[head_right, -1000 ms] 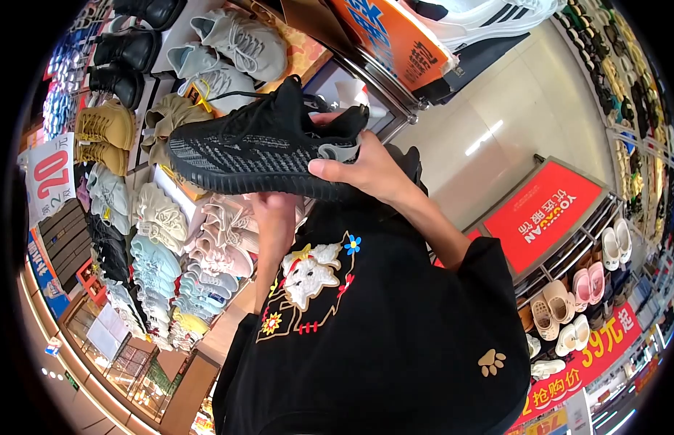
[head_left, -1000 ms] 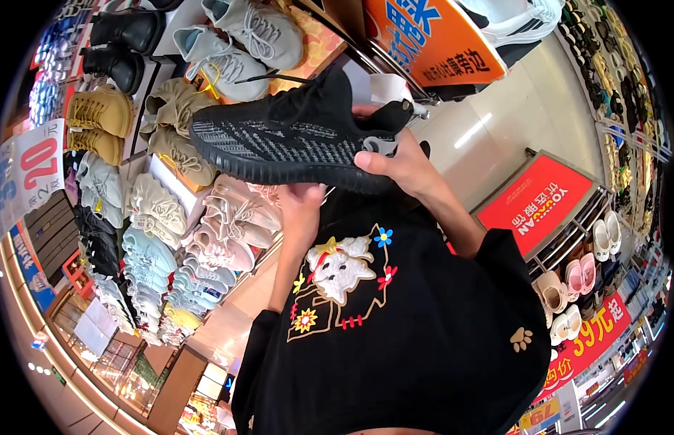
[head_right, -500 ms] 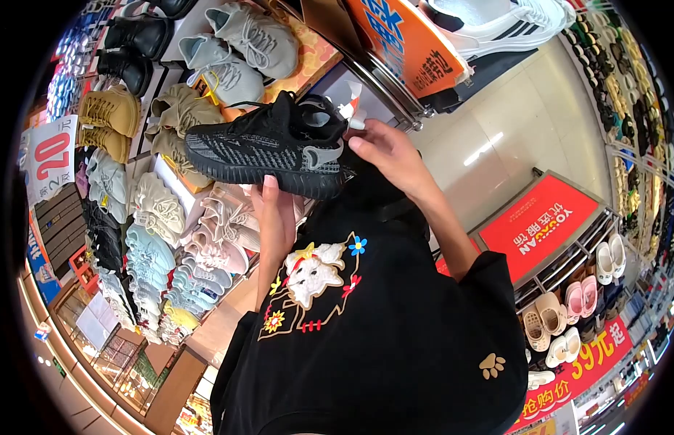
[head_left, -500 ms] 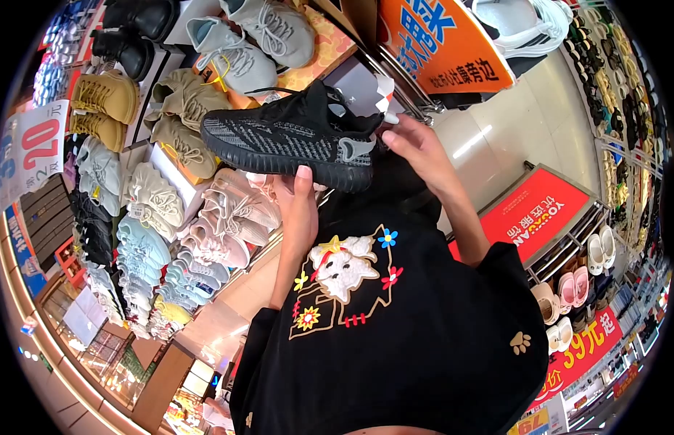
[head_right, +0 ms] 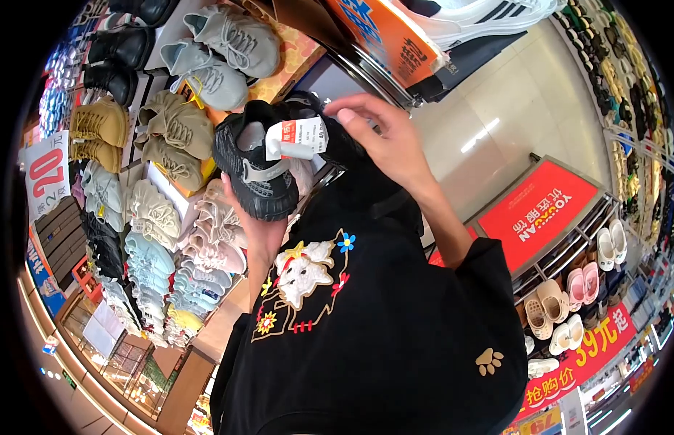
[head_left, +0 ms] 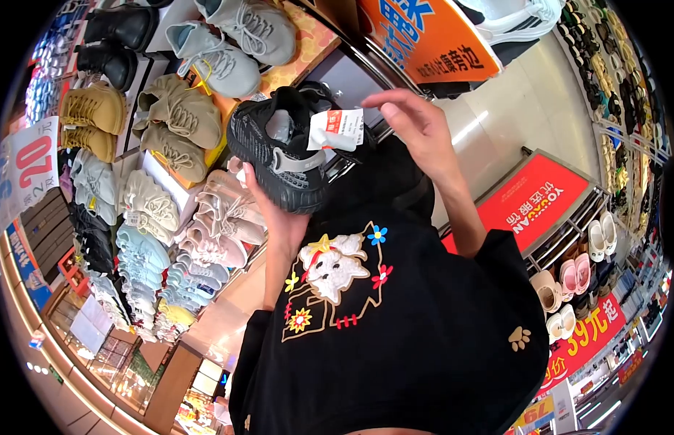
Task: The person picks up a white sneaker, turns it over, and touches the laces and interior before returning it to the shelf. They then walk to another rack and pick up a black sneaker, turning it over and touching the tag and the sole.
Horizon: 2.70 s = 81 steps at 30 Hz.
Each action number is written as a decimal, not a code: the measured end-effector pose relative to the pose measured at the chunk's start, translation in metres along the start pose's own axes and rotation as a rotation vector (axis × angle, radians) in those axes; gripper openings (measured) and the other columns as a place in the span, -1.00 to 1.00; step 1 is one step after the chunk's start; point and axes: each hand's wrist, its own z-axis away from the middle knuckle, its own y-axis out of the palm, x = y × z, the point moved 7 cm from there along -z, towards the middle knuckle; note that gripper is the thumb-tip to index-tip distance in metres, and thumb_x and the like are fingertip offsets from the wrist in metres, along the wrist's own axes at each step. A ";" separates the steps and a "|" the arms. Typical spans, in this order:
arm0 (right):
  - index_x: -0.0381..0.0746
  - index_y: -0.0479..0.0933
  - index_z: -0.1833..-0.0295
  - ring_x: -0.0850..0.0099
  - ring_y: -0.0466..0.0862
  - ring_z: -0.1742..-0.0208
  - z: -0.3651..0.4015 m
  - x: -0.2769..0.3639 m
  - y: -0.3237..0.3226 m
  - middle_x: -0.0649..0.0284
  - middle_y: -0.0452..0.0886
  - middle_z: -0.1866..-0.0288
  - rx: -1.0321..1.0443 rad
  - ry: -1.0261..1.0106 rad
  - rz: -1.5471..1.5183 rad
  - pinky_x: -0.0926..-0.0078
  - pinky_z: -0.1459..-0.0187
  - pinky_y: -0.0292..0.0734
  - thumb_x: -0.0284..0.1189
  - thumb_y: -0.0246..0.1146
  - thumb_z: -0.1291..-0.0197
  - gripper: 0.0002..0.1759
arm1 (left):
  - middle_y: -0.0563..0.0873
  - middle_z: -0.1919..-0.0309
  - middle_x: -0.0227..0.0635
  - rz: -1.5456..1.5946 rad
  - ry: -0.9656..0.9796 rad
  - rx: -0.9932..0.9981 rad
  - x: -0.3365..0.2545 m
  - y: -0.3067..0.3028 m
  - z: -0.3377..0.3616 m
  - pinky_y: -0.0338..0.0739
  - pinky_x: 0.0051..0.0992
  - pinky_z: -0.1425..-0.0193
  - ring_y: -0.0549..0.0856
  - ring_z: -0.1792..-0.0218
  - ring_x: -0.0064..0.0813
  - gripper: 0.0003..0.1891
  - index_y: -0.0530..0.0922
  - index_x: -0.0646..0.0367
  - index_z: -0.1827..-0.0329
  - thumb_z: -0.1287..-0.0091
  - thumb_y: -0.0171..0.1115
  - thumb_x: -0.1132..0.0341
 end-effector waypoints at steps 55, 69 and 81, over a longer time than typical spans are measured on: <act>-0.28 0.54 0.07 0.73 0.42 0.48 -0.005 -0.032 0.056 0.44 0.50 0.43 0.099 0.087 0.254 0.72 0.45 0.34 -0.41 0.14 -0.31 -0.81 | 0.59 0.03 -0.27 -0.410 0.333 0.018 -0.001 -0.016 -0.001 0.45 -0.48 -0.15 0.57 -0.01 -0.47 -0.50 0.37 0.32 -0.12 -0.11 0.37 0.52; -0.17 0.38 0.39 0.74 0.28 0.75 0.006 -0.041 0.071 0.48 0.31 0.71 0.319 0.547 -0.241 0.74 0.72 0.04 -0.28 0.12 -0.34 -0.73 | 0.54 -0.04 -0.23 -0.475 0.298 0.122 0.003 -0.016 -0.010 0.38 -0.43 -0.25 0.53 -0.07 -0.43 -0.48 0.33 0.33 -0.16 -0.15 0.34 0.50; -0.20 0.42 0.35 0.69 0.39 0.67 0.006 -0.050 0.080 0.43 0.38 0.69 0.322 0.494 -0.148 0.74 0.62 0.25 -0.22 0.15 -0.32 -0.72 | 0.65 0.10 -0.30 -0.680 0.423 0.206 -0.004 -0.017 -0.014 0.46 -0.51 -0.09 0.60 0.06 -0.52 -0.63 0.51 0.35 -0.02 -0.14 0.37 0.48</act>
